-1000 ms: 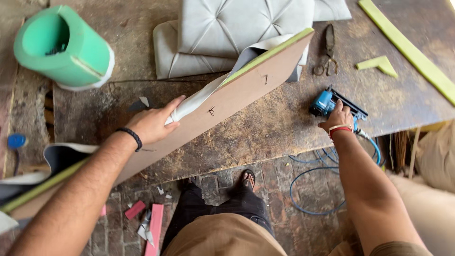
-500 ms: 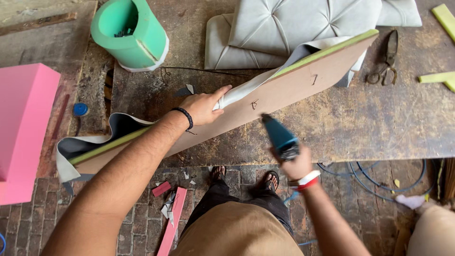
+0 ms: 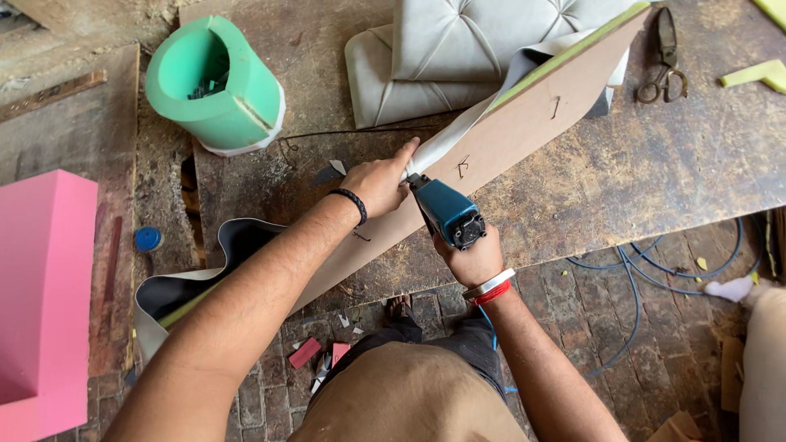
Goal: The person staples a gray fabric cover onto a yellow foam cushion using a pneumatic staple gun, then flips the cushion and staples a white tufted fabric cover onto the opposite side. The person repeatedly flips the cushion, pulls the fabric taut, and secures it with staples.
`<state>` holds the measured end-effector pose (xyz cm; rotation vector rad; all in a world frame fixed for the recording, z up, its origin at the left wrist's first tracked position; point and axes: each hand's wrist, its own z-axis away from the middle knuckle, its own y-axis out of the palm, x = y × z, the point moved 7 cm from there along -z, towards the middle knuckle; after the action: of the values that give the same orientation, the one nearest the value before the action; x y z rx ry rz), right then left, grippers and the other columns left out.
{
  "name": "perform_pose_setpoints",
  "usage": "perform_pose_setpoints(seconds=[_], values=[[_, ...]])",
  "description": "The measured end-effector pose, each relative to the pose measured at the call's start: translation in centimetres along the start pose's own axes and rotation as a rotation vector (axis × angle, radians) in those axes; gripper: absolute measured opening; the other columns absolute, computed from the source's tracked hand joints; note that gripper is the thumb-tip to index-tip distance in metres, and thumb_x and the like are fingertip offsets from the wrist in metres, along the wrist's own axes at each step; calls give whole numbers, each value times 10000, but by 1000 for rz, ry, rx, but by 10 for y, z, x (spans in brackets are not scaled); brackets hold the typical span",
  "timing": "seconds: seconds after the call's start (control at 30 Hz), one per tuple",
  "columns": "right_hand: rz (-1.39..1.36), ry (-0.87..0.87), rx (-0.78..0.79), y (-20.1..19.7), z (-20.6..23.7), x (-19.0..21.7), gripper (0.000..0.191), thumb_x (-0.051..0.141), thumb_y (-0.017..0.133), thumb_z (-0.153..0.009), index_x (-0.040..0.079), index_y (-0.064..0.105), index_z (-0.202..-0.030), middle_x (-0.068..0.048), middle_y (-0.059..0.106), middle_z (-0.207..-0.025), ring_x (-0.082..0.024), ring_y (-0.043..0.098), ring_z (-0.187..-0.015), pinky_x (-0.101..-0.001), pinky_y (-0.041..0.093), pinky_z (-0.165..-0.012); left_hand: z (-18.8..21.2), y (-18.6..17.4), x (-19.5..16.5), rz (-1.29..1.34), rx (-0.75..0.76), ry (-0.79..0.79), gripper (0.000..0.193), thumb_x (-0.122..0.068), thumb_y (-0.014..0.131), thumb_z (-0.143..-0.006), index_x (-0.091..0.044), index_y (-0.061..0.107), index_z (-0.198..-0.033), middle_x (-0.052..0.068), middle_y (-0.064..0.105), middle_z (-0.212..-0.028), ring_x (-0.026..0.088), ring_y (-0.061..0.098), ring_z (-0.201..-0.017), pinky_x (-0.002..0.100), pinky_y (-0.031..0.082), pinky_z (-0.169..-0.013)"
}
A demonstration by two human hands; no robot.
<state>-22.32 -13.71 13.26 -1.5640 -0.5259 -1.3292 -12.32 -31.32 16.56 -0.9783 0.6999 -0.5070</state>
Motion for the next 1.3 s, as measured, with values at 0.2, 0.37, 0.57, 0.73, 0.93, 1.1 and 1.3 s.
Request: perform_pose_setpoints(seconds=[0.2, 0.37, 0.57, 0.73, 0.93, 1.1, 1.3], values=[[91, -66, 37, 5, 2, 9, 228, 215, 789, -782, 30, 737, -905, -112, 774, -769, -205, 773, -699, -352, 615, -660, -5, 0, -3, 8, 9, 24, 1003, -9, 659, -829, -223, 85, -1624, 154, 721, -1150, 331, 734, -961, 470, 587, -870], [96, -37, 63, 13, 5, 5, 197, 205, 759, -811, 34, 737, -905, -113, 774, -761, -203, 779, -706, -355, 622, -653, 0, 3, -2, 3, 71, -35, 1010, -49, 674, -861, -187, 47, -1641, 151, 718, -1139, 292, 756, -920, 439, 640, -814], [121, 226, 136, -26, -14, -51, 334, 288, 847, -755, 35, 744, -947, -93, 782, -836, -189, 769, -703, -363, 628, -625, 12, -4, -6, 74, 68, -106, 924, -148, 714, -862, -178, 174, -1611, 144, 705, -1180, 299, 739, -954, 432, 616, -829], [566, 382, 169, -148, -61, -148, 495, 432, 872, -789, 41, 773, -1076, -158, 798, -949, -260, 762, -839, -406, 601, -793, 36, 0, -28, 153, -36, -125, 830, -160, 749, -817, -131, 331, -1534, 159, 676, -1262, 326, 715, -1020, 447, 580, -881], [875, 314, -64, -297, -118, -246, 871, 339, 847, -804, 187, 487, -1582, -278, 697, -1187, -432, 688, -1056, -484, 537, -919, 83, 76, -73, 54, -179, -236, 740, -30, 623, -796, -118, 409, -1498, 183, 608, -1409, 347, 637, -1230, 449, 503, -1060], [972, 184, -109, -337, -142, -272, 803, 293, 826, -830, 182, 549, -1576, -256, 709, -1157, -427, 670, -1081, -515, 532, -921, 121, 183, -104, -39, -397, -185, 753, -86, 617, -804, -80, 368, -1514, 249, 350, -1566, 458, 338, -1426, 603, 236, -1165], [891, -200, -384, -340, -116, -240, 450, 182, 834, -820, 153, 759, -1264, -188, 675, -1232, -360, 632, -1120, -467, 550, -901, 122, 255, -66, -230, -419, -309, 821, -88, 609, -836, -244, 337, -1595, 153, 218, -1680, 375, 274, -1544, 551, 179, -1261]])
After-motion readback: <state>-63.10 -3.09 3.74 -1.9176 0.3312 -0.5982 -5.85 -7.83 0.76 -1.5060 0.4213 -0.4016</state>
